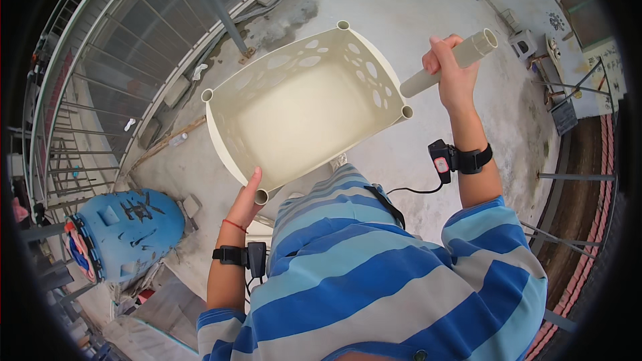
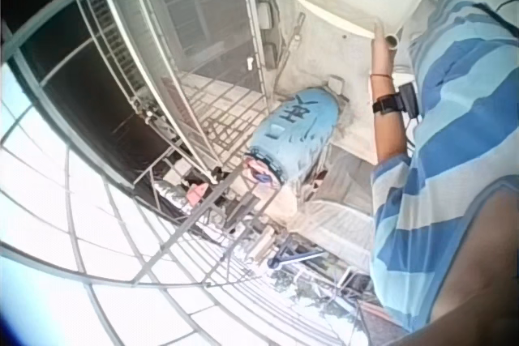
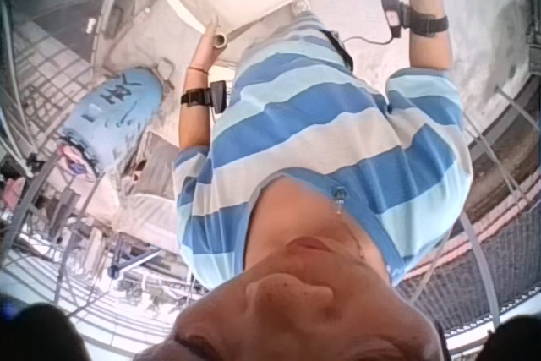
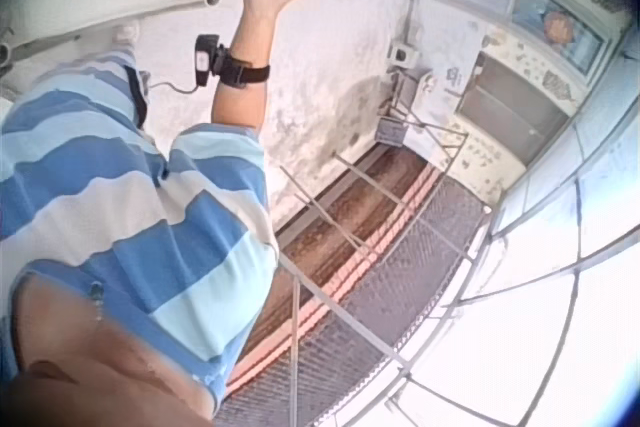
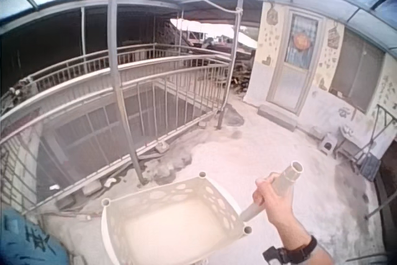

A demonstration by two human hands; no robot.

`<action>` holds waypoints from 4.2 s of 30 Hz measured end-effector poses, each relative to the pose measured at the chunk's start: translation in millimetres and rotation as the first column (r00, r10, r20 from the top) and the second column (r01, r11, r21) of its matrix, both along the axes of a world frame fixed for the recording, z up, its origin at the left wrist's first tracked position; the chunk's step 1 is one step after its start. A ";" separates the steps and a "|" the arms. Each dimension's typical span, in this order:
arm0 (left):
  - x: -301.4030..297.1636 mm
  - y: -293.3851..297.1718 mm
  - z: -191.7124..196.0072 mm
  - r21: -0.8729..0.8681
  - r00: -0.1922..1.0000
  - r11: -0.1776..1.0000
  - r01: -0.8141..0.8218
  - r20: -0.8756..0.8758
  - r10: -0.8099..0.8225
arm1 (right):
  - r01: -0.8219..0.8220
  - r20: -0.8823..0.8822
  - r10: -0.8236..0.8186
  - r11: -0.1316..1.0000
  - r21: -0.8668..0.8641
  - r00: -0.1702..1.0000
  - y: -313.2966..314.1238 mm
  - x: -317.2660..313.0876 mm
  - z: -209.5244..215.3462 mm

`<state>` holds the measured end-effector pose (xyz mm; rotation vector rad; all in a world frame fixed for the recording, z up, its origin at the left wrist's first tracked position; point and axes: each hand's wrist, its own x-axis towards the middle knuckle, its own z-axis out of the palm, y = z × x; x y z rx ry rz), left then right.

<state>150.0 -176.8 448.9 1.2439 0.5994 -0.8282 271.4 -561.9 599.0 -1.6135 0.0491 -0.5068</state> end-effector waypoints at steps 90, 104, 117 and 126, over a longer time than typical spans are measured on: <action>-62.8 -37.0 -98.7 0.391 0.711 0.788 -0.475 0.699 0.081 | -0.966 -0.095 0.969 0.237 0.107 0.227 267.6 -39.9 -25.2; -59.7 -19.1 -104.3 0.316 0.755 0.880 -0.354 0.652 0.069 | -0.957 -0.088 0.953 0.289 -0.030 0.291 261.8 -73.6 -51.2; -62.1 -6.4 -92.5 0.385 0.760 0.896 -0.220 0.644 -0.090 | -0.854 -0.254 0.862 0.487 0.182 0.438 253.2 -77.2 -59.6; -82.3 16.6 3.0 0.269 0.691 0.921 -0.283 0.723 0.002 | -0.813 -0.415 0.699 0.511 -0.280 0.583 245.9 -81.8 -21.3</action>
